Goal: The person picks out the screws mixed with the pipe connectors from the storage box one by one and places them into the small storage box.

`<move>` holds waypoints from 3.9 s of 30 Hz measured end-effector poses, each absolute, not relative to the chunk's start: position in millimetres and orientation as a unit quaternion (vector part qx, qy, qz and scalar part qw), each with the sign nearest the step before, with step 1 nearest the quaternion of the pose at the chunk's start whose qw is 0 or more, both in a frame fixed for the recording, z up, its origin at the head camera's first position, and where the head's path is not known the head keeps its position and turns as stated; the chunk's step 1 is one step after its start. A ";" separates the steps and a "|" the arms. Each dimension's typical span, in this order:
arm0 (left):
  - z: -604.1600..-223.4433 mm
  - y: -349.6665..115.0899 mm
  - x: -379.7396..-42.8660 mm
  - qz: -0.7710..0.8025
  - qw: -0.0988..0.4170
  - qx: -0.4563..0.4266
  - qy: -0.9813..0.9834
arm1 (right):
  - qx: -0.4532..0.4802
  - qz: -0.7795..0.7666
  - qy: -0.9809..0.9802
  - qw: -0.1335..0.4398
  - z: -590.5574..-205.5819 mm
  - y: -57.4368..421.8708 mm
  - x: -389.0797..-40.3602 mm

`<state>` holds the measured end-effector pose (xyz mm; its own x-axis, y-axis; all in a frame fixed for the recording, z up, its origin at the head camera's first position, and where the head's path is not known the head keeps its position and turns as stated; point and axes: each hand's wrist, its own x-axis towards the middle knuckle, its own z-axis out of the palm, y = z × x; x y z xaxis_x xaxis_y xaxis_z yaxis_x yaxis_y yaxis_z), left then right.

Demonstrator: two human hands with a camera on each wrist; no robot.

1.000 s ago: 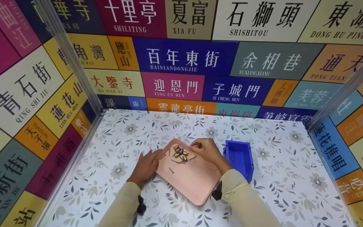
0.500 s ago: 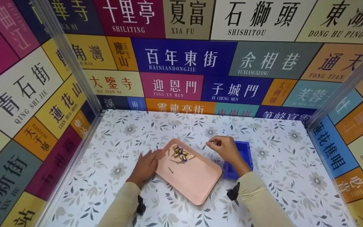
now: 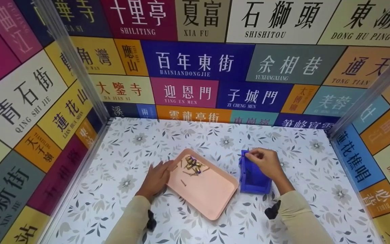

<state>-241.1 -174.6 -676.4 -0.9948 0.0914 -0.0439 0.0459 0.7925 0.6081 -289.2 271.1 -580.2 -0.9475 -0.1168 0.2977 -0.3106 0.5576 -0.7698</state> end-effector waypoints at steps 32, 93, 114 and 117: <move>-670.8 -175.0 -239.4 0.336 0.050 0.027 0.940 | 0.062 0.439 -0.892 0.090 -594.9 310.8 -280.1; -670.4 -174.1 -239.9 0.326 0.051 0.029 0.944 | 0.347 0.438 -0.827 0.062 -609.5 72.7 -299.7; -672.1 -172.8 -241.4 0.320 0.011 0.048 0.946 | 0.458 0.379 -0.804 0.030 -641.1 38.1 -319.1; -672.2 -172.3 -242.2 0.322 0.010 0.043 0.946 | 0.451 0.362 -0.815 0.033 -646.4 32.3 -320.8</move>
<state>-242.2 -172.3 -672.2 -0.9961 0.0873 0.0086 0.0743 0.7886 0.6105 -320.8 32.3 -646.4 -0.5910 -0.7118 0.3795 -0.7591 0.3316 -0.5602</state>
